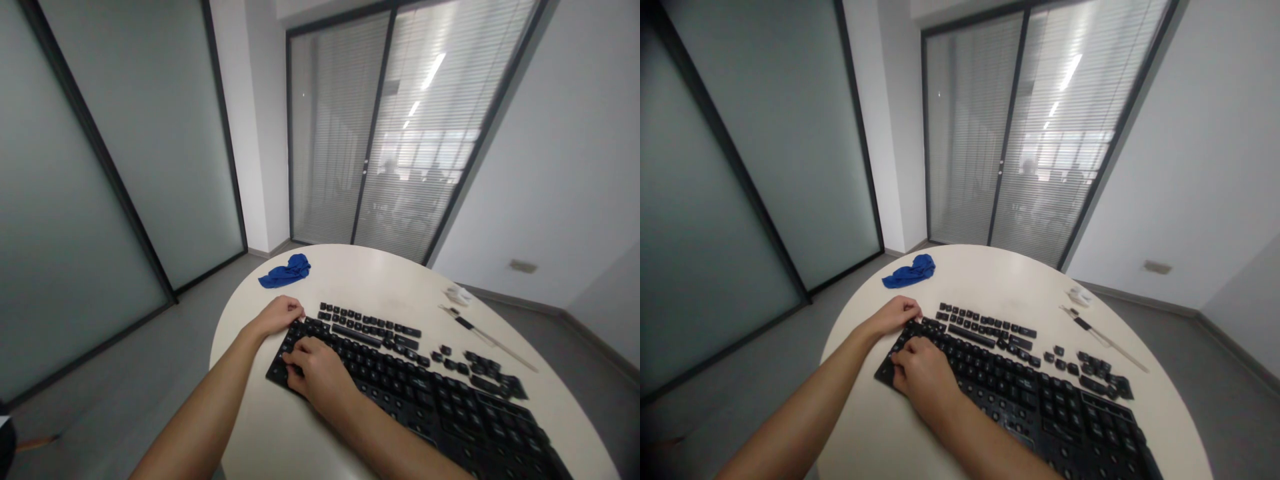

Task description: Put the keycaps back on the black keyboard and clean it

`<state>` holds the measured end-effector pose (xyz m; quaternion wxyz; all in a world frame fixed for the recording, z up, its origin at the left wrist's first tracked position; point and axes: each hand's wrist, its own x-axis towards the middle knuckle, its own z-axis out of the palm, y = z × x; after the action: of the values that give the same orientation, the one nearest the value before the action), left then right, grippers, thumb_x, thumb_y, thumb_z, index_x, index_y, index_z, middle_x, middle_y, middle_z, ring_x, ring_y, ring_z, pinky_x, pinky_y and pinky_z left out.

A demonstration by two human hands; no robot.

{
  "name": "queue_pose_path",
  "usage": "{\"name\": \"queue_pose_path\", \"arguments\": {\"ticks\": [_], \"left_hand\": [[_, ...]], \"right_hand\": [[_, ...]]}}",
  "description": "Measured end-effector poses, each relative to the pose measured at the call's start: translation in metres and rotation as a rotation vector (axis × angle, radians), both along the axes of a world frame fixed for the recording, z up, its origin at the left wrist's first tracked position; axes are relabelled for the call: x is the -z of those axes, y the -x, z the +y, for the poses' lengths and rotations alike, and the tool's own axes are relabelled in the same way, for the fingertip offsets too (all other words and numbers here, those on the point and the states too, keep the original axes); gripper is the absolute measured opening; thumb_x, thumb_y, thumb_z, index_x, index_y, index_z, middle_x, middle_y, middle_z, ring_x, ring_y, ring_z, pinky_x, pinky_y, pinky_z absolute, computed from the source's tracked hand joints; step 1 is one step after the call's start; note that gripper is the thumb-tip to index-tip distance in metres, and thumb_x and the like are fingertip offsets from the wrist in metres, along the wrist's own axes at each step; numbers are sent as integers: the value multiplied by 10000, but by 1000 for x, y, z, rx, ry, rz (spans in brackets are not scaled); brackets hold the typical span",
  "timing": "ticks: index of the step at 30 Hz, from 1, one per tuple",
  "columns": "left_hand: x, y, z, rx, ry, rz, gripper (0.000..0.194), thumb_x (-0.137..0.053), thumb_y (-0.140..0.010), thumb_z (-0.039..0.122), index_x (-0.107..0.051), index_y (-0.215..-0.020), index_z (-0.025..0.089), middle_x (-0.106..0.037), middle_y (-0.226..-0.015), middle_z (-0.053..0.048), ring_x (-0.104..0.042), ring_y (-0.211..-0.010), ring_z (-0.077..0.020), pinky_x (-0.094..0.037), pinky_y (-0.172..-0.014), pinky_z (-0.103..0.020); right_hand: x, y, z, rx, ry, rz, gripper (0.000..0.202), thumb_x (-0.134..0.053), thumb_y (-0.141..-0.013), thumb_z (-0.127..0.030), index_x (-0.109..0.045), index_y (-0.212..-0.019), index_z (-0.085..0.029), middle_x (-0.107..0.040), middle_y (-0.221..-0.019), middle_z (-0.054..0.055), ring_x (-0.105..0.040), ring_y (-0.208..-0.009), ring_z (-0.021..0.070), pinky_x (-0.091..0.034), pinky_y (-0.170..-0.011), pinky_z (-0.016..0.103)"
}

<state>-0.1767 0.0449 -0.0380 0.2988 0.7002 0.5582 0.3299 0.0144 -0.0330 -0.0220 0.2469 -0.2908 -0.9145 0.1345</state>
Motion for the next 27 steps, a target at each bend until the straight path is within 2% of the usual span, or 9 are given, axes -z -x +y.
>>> {"name": "queue_pose_path", "arguments": {"ticks": [11,27], "left_hand": [[5,2,2,-17,34,-35,308,-534,-806,349,-741,-821,122,-725,-734,-63,-642,-649,-184,-430,-553,-245],[3,1,0,-10,19,-36,306,-525,-813,334,-748,-818,125,-735,-758,-61,-654,-685,-187,-447,-604,-254]], "right_hand": [[10,-3,4,0,29,125,177,-698,-813,-141,-783,-966,-163,-747,-899,62,-676,-857,194,-525,-839,274],[6,-4,1,-14,38,102,186,-706,-836,-161,-784,-1001,-199,-733,-933,46,-658,-862,178,-513,-827,265]]}}
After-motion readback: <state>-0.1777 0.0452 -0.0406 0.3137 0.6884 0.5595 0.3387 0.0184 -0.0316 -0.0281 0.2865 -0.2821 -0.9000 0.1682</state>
